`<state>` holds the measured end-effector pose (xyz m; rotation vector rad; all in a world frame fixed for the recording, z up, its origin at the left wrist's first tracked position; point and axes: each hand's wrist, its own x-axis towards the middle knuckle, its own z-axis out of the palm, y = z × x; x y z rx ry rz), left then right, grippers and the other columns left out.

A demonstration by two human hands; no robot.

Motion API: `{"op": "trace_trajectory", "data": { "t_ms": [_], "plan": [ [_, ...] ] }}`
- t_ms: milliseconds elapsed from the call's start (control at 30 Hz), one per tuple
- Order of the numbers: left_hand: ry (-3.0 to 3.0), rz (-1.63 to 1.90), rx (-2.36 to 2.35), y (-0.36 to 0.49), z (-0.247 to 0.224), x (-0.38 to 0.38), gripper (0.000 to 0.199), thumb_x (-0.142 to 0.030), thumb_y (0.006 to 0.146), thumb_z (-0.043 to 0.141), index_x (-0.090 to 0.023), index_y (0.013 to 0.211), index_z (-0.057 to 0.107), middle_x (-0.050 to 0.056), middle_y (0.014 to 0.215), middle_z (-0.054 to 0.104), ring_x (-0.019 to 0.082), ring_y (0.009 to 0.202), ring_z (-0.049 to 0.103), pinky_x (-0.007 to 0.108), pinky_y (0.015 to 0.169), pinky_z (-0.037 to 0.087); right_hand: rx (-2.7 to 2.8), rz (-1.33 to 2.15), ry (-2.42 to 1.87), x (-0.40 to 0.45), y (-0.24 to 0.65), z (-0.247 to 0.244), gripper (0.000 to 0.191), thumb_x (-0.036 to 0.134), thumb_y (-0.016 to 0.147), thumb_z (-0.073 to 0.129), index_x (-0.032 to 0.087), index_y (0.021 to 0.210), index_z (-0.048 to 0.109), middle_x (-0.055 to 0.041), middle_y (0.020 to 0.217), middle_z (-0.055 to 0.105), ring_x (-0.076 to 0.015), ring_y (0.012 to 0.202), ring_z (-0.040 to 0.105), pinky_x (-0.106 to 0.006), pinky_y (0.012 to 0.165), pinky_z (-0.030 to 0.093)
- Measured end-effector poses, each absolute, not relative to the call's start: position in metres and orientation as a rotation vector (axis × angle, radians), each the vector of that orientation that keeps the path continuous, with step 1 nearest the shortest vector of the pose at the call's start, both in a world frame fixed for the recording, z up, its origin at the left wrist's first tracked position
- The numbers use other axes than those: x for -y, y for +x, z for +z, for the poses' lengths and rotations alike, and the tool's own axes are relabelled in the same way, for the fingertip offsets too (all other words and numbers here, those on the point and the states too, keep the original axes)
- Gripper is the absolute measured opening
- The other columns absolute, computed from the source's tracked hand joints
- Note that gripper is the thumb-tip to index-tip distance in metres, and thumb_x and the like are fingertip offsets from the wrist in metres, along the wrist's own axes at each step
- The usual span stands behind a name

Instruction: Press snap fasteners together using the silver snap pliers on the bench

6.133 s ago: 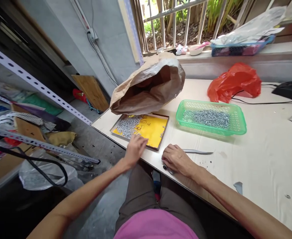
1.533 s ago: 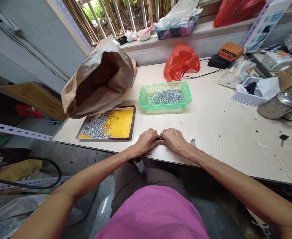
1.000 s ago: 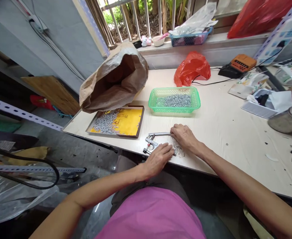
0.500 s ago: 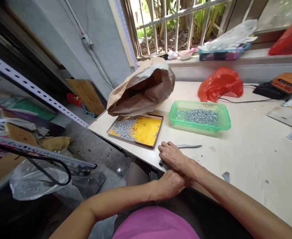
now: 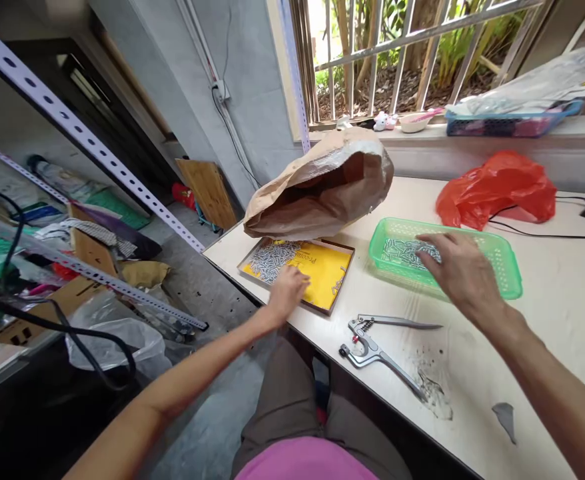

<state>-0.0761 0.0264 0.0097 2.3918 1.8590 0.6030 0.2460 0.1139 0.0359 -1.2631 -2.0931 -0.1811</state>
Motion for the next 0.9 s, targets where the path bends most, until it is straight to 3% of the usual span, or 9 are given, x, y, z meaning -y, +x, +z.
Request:
{"op": "trace_trajectory", "data": {
  "t_ms": [133, 267, 400, 500, 633, 733, 900],
  "plan": [
    [2.286, 0.099, -2.142, -0.132, 0.014, -0.058, 0.018, -0.016, 0.088, 0.050, -0.013, 0.084, 0.067, 0.010, 0.089, 0.059, 0.025, 0.097, 0.049, 0.034, 0.076, 0.046, 2.131, -0.198, -1.386, -0.116, 0.265, 0.009, 0.051, 0.056, 0.089, 0.041, 0.020, 0.121, 0.058, -0.0189, 0.109, 0.057, -0.0286, 0.089, 0.058, -0.041, 0.070, 0.047],
    [2.407, -0.057, -2.010, -0.143, 0.008, -0.067, 0.016, -0.023, 0.087, 0.054, -0.014, 0.087, 0.067, 0.010, 0.094, 0.058, 0.024, 0.097, 0.049, 0.031, 0.076, 0.044, 2.204, -0.037, -1.252, -0.086, 0.240, -0.006, 0.042, 0.049, 0.091, 0.042, 0.020, 0.113, 0.063, -0.0152, 0.115, 0.056, -0.0252, 0.091, 0.060, -0.040, 0.078, 0.049],
    [2.480, -0.103, -1.924, -0.140, 0.006, -0.074, 0.020, -0.017, 0.090, 0.046, -0.012, 0.089, 0.065, 0.012, 0.098, 0.059, 0.024, 0.100, 0.049, 0.031, 0.077, 0.045, 2.217, 0.221, -1.129, -0.066, 0.201, 0.008, 0.034, 0.042, 0.092, 0.043, 0.020, 0.102, 0.066, -0.0104, 0.104, 0.063, -0.0211, 0.086, 0.063, -0.036, 0.076, 0.050],
    [2.427, 0.063, -1.848, -0.141, 0.006, -0.077, 0.018, -0.009, 0.087, 0.046, -0.012, 0.085, 0.064, 0.013, 0.096, 0.061, 0.023, 0.102, 0.051, 0.031, 0.082, 0.044, 2.169, 0.450, -1.107, -0.062, 0.167, 0.020, 0.030, 0.040, 0.090, 0.046, 0.020, 0.095, 0.068, -0.0080, 0.091, 0.068, -0.0195, 0.078, 0.064, -0.034, 0.072, 0.050],
    [2.245, 0.327, -1.889, -0.143, 0.008, -0.075, 0.015, -0.011, 0.084, 0.051, -0.012, 0.077, 0.065, 0.010, 0.087, 0.065, 0.020, 0.091, 0.057, 0.030, 0.083, 0.044, 1.960, 0.871, -1.093, -0.066, 0.113, 0.015, 0.025, 0.037, 0.084, 0.051, 0.020, 0.092, 0.068, -0.0070, 0.091, 0.071, -0.0202, 0.080, 0.067, -0.035, 0.073, 0.052],
    [2.122, 0.492, -1.887, -0.136, 0.010, -0.068, 0.015, -0.018, 0.084, 0.053, -0.014, 0.084, 0.067, 0.005, 0.082, 0.068, 0.015, 0.076, 0.061, 0.025, 0.073, 0.047, 1.739, 1.156, -1.076, -0.072, 0.073, 0.000, 0.028, 0.039, 0.080, 0.055, 0.018, 0.096, 0.065, -0.0075, 0.089, 0.072, -0.0192, 0.073, 0.068, -0.034, 0.069, 0.054],
    [1.607, 0.871, -1.656, -0.120, 0.016, -0.054, 0.014, -0.024, 0.078, 0.060, -0.013, 0.080, 0.068, 0.001, 0.069, 0.065, 0.009, 0.054, 0.057, 0.019, 0.052, 0.045, 1.695, 1.168, -1.073, -0.079, 0.033, -0.012, 0.030, 0.046, 0.079, 0.056, 0.017, 0.084, 0.063, -0.0057, 0.076, 0.070, -0.0181, 0.068, 0.066, -0.031, 0.065, 0.053]
  ]
}}
